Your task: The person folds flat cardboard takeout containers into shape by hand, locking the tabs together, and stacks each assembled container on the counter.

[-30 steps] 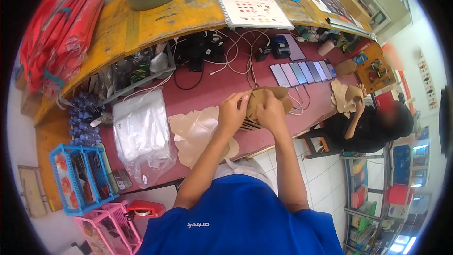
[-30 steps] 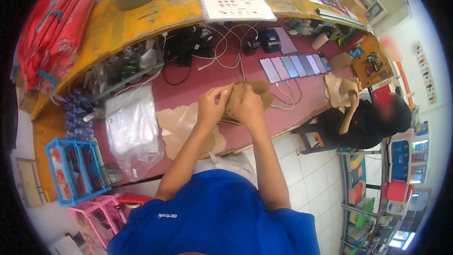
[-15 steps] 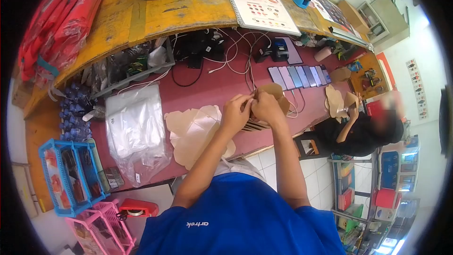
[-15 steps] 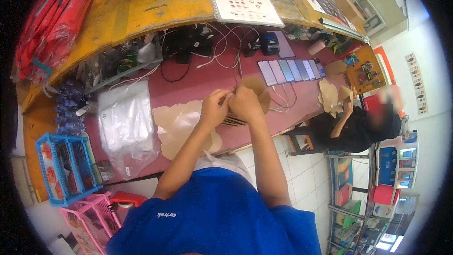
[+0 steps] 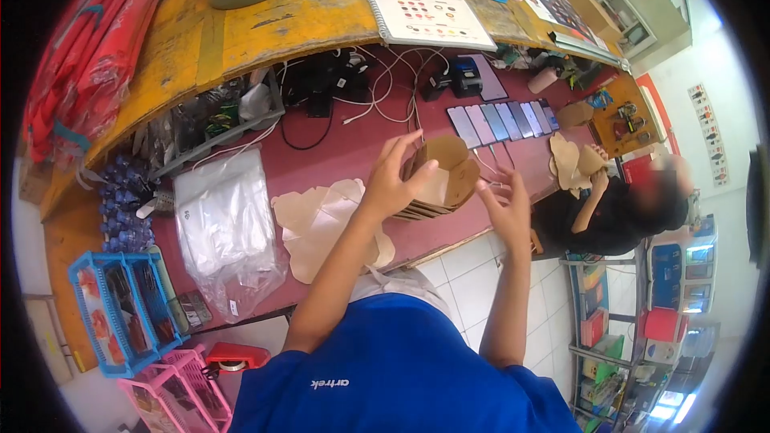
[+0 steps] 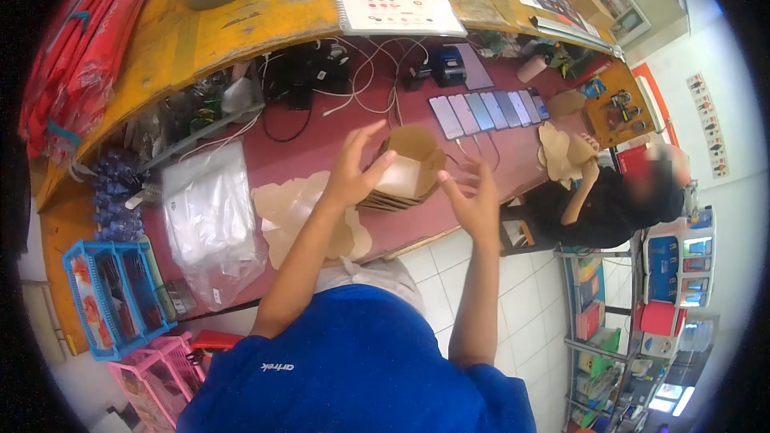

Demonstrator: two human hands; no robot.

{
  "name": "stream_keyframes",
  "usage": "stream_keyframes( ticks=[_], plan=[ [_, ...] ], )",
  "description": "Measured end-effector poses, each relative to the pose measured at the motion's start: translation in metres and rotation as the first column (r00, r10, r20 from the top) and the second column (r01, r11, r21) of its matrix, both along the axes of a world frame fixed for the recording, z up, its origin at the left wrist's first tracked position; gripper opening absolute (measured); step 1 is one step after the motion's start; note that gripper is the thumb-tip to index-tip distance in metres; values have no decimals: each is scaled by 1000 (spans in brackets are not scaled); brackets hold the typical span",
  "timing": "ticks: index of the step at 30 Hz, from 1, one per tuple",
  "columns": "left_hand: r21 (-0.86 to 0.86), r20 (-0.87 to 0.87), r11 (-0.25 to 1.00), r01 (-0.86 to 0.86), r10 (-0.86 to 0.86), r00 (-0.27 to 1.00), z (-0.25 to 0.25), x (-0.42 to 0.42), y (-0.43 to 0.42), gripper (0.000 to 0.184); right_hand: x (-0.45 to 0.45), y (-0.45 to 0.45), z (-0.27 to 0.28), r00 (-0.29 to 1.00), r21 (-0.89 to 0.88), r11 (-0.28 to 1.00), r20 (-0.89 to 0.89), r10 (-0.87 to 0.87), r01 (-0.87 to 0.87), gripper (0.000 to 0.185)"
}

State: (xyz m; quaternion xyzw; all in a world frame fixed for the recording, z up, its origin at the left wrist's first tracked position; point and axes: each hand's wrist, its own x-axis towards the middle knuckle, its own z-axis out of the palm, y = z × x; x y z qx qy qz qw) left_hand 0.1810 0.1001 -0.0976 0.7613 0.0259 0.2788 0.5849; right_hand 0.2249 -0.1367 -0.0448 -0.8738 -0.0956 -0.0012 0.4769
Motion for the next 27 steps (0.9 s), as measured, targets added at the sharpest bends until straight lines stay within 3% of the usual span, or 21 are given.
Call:
stream_keyframes(
  ticks=[1, 2, 4, 5, 9, 12, 14, 17, 21, 23, 27],
  plan=[
    [-61, -31, 996, 72, -74, 997, 5, 3, -3, 52, 4, 2, -18, 998, 122, 991, -44, 53, -48, 70],
    [-53, -39, 995, 84, -86, 996, -5, 11, -5, 52, 7, 5, -36, 998, 130, 991, -51, 41, -34, 70],
    [-325, -167, 937, 131, -193, 967, -27, 32, -7, 50, 17, 14, -58, 1000, 263, 965, 5, 12, -13, 65],
    [-376, -183, 916, 138, -220, 958, -32, 35, -7, 45, 20, 15, -62, 997, 310, 951, -72, 4, 18, 54],
    [-360, -239, 920, 156, -252, 938, -27, 33, -5, 39, 24, 8, -74, 974, 445, 895, -219, 60, 45, 42],
    [-336, -219, 938, 82, -162, 962, -36, 37, -11, 35, 15, 12, -73, 965, 516, 855, -247, 83, 58, 34],
    [-212, -229, 977, 34, -83, 970, -43, 35, -20, 36, 12, 11, -84, 986, 451, 892, -130, 102, -32, 32],
    [-117, -212, 993, -25, 0, 977, -31, 28, -33, 36, 4, 17, -82, 1000, 373, 927, 2, 30, -28, 30],
    [-147, -194, 989, -28, -1, 981, -29, 27, -36, 35, 3, 16, -72, 989, 436, 896, -145, -25, 87, 28],
    [31, -177, 998, -56, 61, 982, -16, 22, -38, 35, 4, 17, -74, 982, 409, 903, -178, -59, 129, 27],
    [-57, -168, 997, -55, 45, 985, -22, 25, -36, 36, 6, 14, -83, 980, 412, 899, -186, -72, 144, 26]
  ],
)
